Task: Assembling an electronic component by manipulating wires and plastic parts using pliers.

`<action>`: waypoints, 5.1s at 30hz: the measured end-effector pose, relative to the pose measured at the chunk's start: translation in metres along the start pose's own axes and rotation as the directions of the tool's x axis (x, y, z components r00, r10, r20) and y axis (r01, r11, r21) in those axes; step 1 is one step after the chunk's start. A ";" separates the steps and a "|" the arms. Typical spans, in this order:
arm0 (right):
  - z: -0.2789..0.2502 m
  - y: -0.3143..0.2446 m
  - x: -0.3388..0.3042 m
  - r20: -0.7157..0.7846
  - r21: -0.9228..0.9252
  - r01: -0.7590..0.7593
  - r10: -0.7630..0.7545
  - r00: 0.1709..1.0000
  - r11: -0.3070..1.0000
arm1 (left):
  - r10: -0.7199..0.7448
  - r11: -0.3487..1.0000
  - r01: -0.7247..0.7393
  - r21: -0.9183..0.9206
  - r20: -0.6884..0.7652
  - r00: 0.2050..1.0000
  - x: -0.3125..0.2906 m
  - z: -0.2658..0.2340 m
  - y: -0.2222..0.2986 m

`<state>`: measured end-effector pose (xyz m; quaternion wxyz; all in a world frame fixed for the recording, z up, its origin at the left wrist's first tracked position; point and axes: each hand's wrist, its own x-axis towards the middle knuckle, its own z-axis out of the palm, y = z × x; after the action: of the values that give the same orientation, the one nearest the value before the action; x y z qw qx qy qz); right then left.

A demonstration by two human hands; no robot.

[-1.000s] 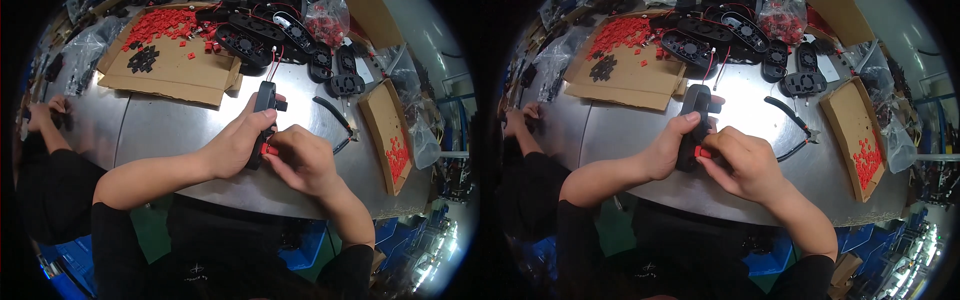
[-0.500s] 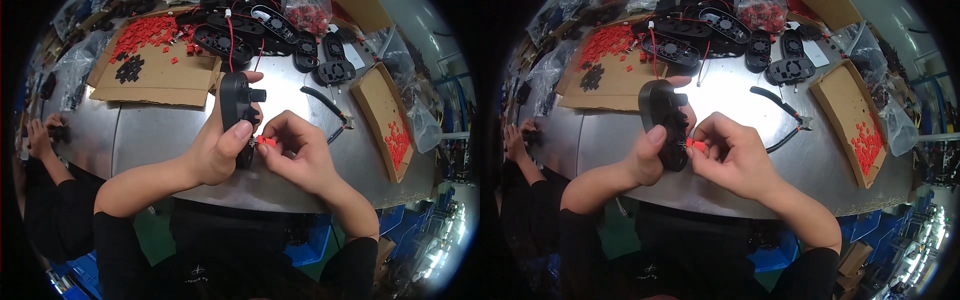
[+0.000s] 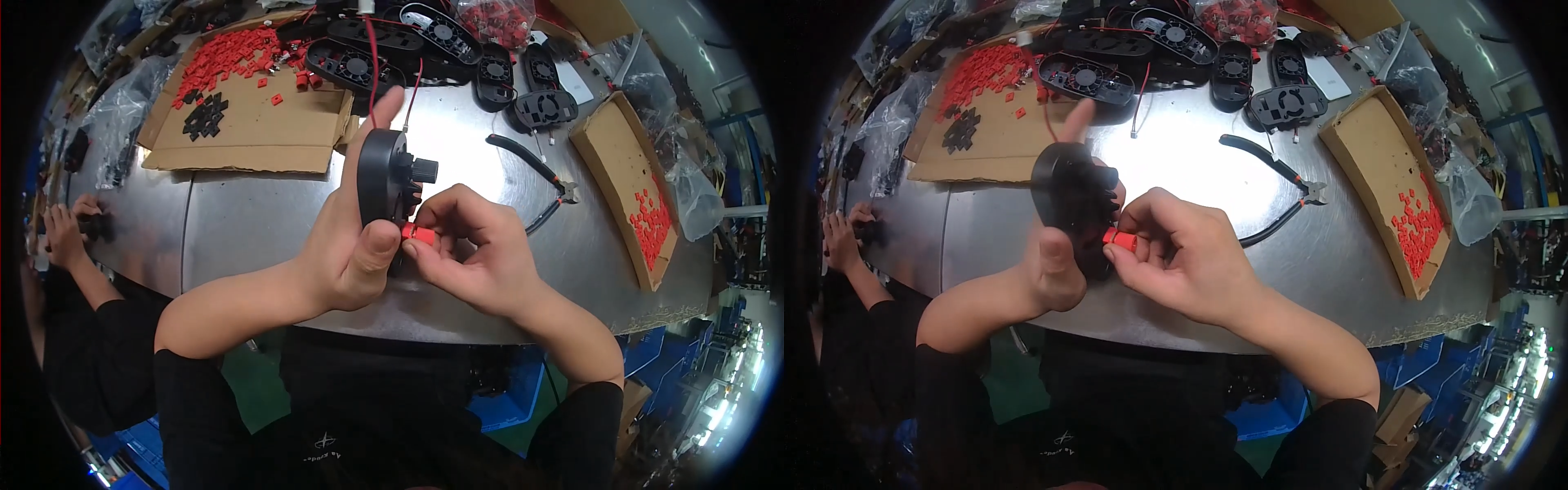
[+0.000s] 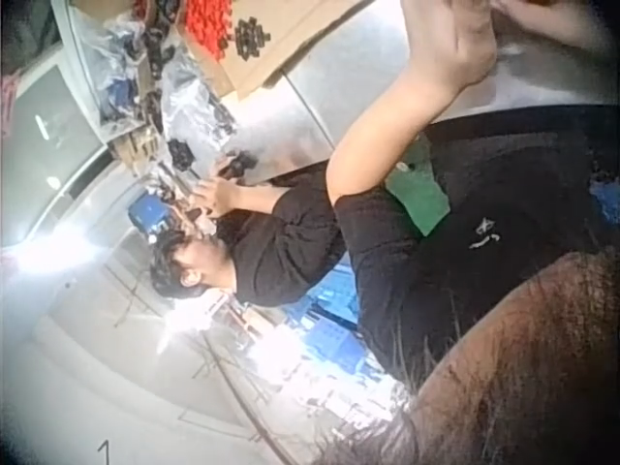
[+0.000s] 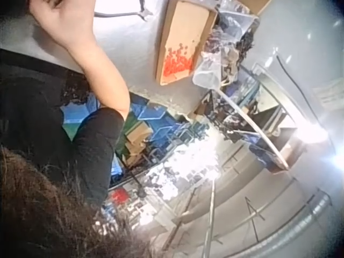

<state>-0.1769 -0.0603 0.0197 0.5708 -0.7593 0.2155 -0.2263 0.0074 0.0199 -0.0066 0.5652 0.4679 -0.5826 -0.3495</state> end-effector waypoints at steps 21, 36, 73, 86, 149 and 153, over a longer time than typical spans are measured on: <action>-0.003 0.014 0.005 0.038 -0.135 0.033 -0.028 0.999 0.990 | -0.092 0.983 0.095 -0.159 0.028 0.995 0.003 0.001 0.010; -0.049 0.001 0.021 0.055 -0.466 0.505 -0.546 0.836 0.726 | -0.251 0.698 -0.087 0.710 0.357 0.900 0.015 -0.004 0.022; -0.061 0.001 0.019 0.410 -0.555 0.259 -0.011 0.912 0.791 | -0.238 0.942 0.093 0.323 0.442 0.865 0.035 -0.046 0.000; -0.075 0.004 0.030 0.481 -0.451 0.258 -0.011 0.877 0.854 | 0.026 0.775 -0.286 0.563 0.425 0.905 0.027 -0.037 -0.022; -0.046 0.007 0.023 0.037 -0.569 0.505 -0.593 0.804 0.649 | -0.380 0.515 0.504 -0.693 0.343 0.859 0.024 -0.034 -0.015; -0.045 0.007 0.022 0.064 -0.575 0.504 -0.579 0.813 0.645 | -0.326 0.523 0.510 -0.683 0.392 0.860 0.026 -0.036 -0.017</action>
<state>-0.1859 -0.1097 0.0260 0.2097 -0.9067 0.0709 -0.3591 0.0475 -0.0058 -0.0094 0.5409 0.2682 -0.3042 -0.7369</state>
